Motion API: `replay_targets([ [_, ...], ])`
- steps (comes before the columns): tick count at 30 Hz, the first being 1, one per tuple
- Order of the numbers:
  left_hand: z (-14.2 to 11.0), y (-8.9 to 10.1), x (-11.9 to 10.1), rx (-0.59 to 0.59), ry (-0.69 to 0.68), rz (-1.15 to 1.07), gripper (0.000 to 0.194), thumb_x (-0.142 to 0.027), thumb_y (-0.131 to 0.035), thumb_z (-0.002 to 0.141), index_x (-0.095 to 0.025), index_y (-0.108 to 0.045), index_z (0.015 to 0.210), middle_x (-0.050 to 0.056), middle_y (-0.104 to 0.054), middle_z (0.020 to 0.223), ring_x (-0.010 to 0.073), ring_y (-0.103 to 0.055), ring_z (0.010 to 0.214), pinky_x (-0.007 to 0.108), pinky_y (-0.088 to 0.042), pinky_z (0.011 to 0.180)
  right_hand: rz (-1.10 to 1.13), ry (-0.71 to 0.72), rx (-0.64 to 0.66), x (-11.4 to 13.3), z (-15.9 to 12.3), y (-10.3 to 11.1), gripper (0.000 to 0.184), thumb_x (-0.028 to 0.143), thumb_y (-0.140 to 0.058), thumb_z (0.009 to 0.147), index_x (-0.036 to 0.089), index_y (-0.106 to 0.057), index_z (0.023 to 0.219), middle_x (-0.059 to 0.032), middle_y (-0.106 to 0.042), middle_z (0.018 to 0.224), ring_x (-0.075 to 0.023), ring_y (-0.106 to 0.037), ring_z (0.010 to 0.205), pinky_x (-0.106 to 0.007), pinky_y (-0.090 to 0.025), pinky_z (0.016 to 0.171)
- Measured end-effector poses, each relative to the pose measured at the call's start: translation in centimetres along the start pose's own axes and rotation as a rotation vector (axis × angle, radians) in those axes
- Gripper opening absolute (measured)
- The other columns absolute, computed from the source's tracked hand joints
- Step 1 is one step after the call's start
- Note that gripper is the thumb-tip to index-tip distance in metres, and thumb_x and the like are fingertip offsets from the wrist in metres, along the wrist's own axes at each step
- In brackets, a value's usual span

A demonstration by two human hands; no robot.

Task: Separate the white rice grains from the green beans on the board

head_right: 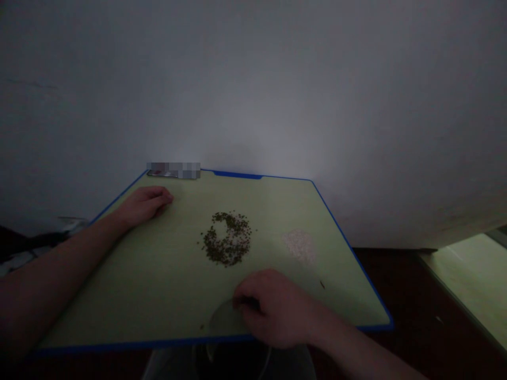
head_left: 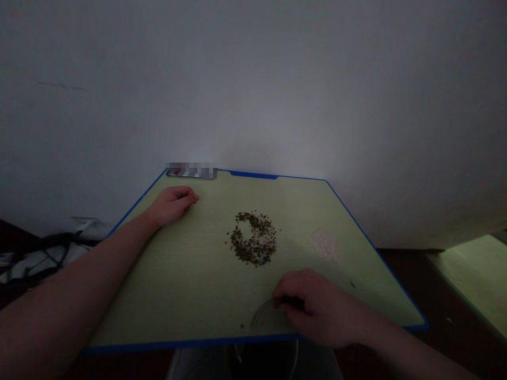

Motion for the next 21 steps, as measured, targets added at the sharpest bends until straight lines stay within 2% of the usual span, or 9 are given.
replay_targets([
  [3,0.0,0.0,0.1,-0.003,-0.009,0.005,0.022,-0.039,-0.057,0.071,-0.021,-0.054,0.059,-0.004,-0.045,0.045,0.0120,-0.041,0.043,0.026,-0.032,0.046,-0.029,0.087,-0.033,1.2,1.6,0.1,0.024,0.009,-0.052,0.081,0.017,-0.070,0.094,-0.0049,-0.070,0.086,-0.0164,-0.060,0.078,-0.028,-0.043,0.072],
  [7,0.0,0.1,0.1,-0.006,-0.012,0.000,0.023,-0.040,-0.057,0.073,-0.021,-0.053,0.060,-0.004,-0.046,0.046,0.0116,-0.040,0.043,0.025,-0.032,0.045,-0.038,0.164,0.039,2.2,3.0,-0.3,0.027,0.009,-0.051,0.082,0.016,-0.070,0.099,-0.0067,-0.071,0.092,-0.0177,-0.062,0.084,-0.028,-0.045,0.077],
  [14,0.1,0.1,0.2,-0.006,-0.019,0.007,0.023,-0.038,-0.057,0.073,-0.020,-0.053,0.060,-0.004,-0.046,0.046,0.0111,-0.041,0.043,0.025,-0.032,0.045,0.022,0.075,0.043,0.3,-0.2,0.0,0.024,0.008,-0.051,0.083,0.019,-0.069,0.095,-0.0035,-0.068,0.088,-0.0166,-0.061,0.083,-0.028,-0.045,0.075],
  [17,-0.1,0.0,-0.1,-0.015,0.011,-0.018,0.019,-0.037,-0.056,0.071,-0.021,-0.054,0.060,-0.004,-0.045,0.045,0.0113,-0.040,0.042,0.025,-0.031,0.044,0.067,-0.009,-0.033,-0.3,-1.7,-0.3,0.021,0.011,-0.050,0.086,0.020,-0.067,0.094,-0.0027,-0.068,0.088,-0.0162,-0.061,0.083,-0.028,-0.046,0.075],
  [19,-0.1,0.0,-0.3,-0.011,0.018,-0.029,0.019,-0.036,-0.056,0.070,-0.021,-0.054,0.061,-0.004,-0.045,0.045,0.0115,-0.040,0.042,0.025,-0.031,0.044,0.069,-0.072,-0.142,-0.4,-2.2,-1.0,0.022,0.014,-0.047,0.089,0.021,-0.067,0.095,-0.0038,-0.068,0.087,-0.0166,-0.062,0.080,-0.028,-0.047,0.072],
  [21,-0.1,0.0,-0.3,-0.005,0.009,-0.021,0.020,-0.037,-0.056,0.070,-0.021,-0.054,0.059,-0.004,-0.046,0.045,0.0115,-0.040,0.042,0.025,-0.031,0.044,0.013,-0.065,-0.259,0.0,-2.3,-2.3,0.027,0.016,-0.044,0.090,0.020,-0.066,0.106,-0.0065,-0.069,0.087,-0.0179,-0.063,0.078,-0.029,-0.049,0.070],
])
Point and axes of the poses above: each hand's wrist, its own z-axis towards the middle knuckle, its own y-axis out of the back of the hand, x = y × z, the point moved 4 cm from there along z, towards the middle knuckle
